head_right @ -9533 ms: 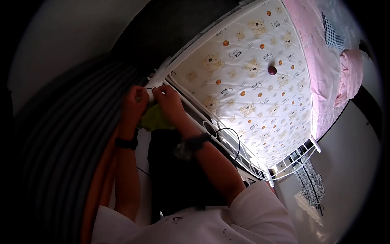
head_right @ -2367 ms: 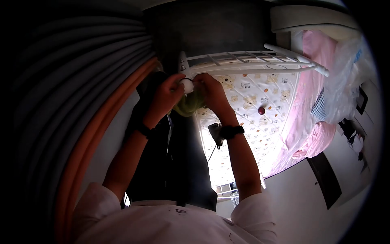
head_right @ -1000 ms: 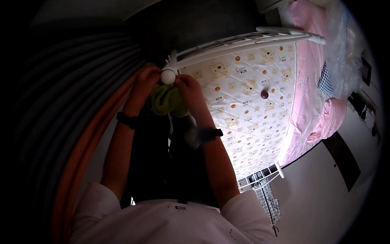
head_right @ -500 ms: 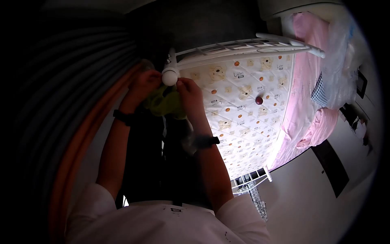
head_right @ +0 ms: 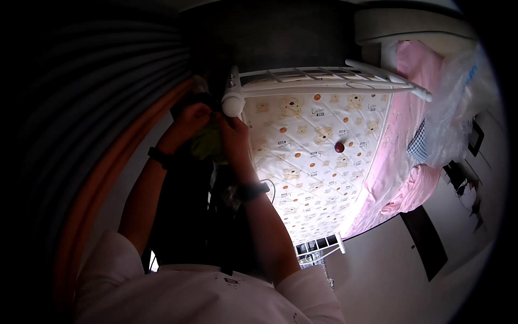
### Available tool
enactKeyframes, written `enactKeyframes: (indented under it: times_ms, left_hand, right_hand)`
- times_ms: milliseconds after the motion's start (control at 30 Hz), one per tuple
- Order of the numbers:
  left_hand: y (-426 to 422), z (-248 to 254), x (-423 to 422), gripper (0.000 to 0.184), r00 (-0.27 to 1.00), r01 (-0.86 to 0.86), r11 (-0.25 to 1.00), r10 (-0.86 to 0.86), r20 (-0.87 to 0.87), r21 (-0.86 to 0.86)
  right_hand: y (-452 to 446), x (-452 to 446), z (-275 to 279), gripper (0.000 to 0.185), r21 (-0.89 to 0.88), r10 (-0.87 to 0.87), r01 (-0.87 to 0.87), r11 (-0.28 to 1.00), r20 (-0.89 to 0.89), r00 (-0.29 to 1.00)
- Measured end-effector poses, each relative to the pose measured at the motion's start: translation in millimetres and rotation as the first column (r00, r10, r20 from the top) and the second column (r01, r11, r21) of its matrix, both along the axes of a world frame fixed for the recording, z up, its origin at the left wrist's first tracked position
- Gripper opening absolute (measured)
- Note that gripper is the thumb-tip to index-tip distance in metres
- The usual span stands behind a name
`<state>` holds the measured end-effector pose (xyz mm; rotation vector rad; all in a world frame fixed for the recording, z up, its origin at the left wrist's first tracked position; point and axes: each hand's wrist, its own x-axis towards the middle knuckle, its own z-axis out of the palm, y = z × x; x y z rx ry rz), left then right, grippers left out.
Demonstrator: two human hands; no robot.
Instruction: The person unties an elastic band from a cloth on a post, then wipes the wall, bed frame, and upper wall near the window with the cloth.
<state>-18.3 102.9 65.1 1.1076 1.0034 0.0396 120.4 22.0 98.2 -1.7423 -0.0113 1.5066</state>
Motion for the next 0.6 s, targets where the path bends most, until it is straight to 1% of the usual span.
enactKeyframes:
  times_ms: [67,100,167,200,267,300,367,400,433,467,500,567,600]
  left_hand:
    - [-1.0,-0.1,-2.9,0.017,0.997,0.074,0.997,-0.073,-0.026,0.030]
    - [-2.0,0.4,-5.8,0.017,0.997,0.072,0.997,-0.070,-0.036,0.034]
    - [-5.7,2.1,-11.1,0.017,0.999,0.030,0.999,-0.031,-0.026,-0.011]
    - [-6.1,3.3,-12.5,0.017,1.000,0.024,1.000,-0.023,-0.020,0.017]
    - [-9.4,7.8,-14.2,0.017,1.000,0.006,1.000,-0.006,-0.030,0.007]
    - [-10.4,11.4,-12.4,0.018,0.999,-0.002,1.000,0.002,-0.034,-0.007]
    - [-8.9,14.2,-7.7,0.018,0.999,0.019,1.000,-0.019,-0.040,-0.001]
    - [-7.8,14.9,-8.8,0.018,0.998,0.044,0.999,-0.044,-0.055,0.001]
    - [-9.1,15.3,-10.0,0.018,0.997,0.038,0.999,-0.038,-0.066,0.007]
    - [-11.4,15.7,-9.9,0.019,0.998,0.021,0.999,-0.023,-0.054,-0.031]
    - [-13.0,16.9,-9.2,0.020,0.999,0.000,0.998,-0.003,-0.041,-0.070]
    - [-16.4,19.6,-9.7,0.020,0.999,0.007,0.998,-0.009,-0.047,-0.058]
    - [-18.5,21.3,-11.0,0.020,1.000,-0.006,0.999,0.006,-0.008,-0.054]
  right_hand:
    - [-0.4,-4.9,-5.6,0.029,-0.069,0.065,-0.061,0.996,0.065,0.996]
    - [-0.1,-8.2,-6.2,0.029,-0.064,0.067,-0.064,0.996,0.056,0.996]
    - [-0.3,-12.7,-6.1,0.035,-0.077,0.132,-0.122,0.989,0.137,0.982]
    - [1.0,-14.0,-3.5,0.035,-0.072,0.140,-0.131,0.989,0.130,0.982]
    - [3.8,-13.3,2.2,0.036,0.082,0.075,-0.086,0.993,0.135,0.988]
    - [4.1,-12.0,4.4,0.036,0.087,0.080,-0.092,0.992,0.136,0.987]
    - [7.2,-9.0,6.9,0.036,-0.009,0.108,-0.108,0.994,0.104,0.989]
    - [7.9,-7.7,3.9,0.036,0.001,0.115,-0.116,0.993,0.098,0.989]
    - [6.7,-5.0,0.6,0.035,-0.036,0.103,-0.100,0.994,0.093,0.990]
    - [5.3,-2.5,-2.0,0.035,-0.075,0.090,-0.084,0.994,0.089,0.992]
    - [6.8,0.6,-1.0,0.035,-0.072,0.098,-0.093,0.993,0.082,0.992]
    - [7.1,6.9,2.4,0.032,-0.139,0.078,-0.073,0.988,0.028,0.997]
    - [9.2,6.2,6.6,0.030,-0.133,0.062,-0.058,0.989,0.021,0.998]
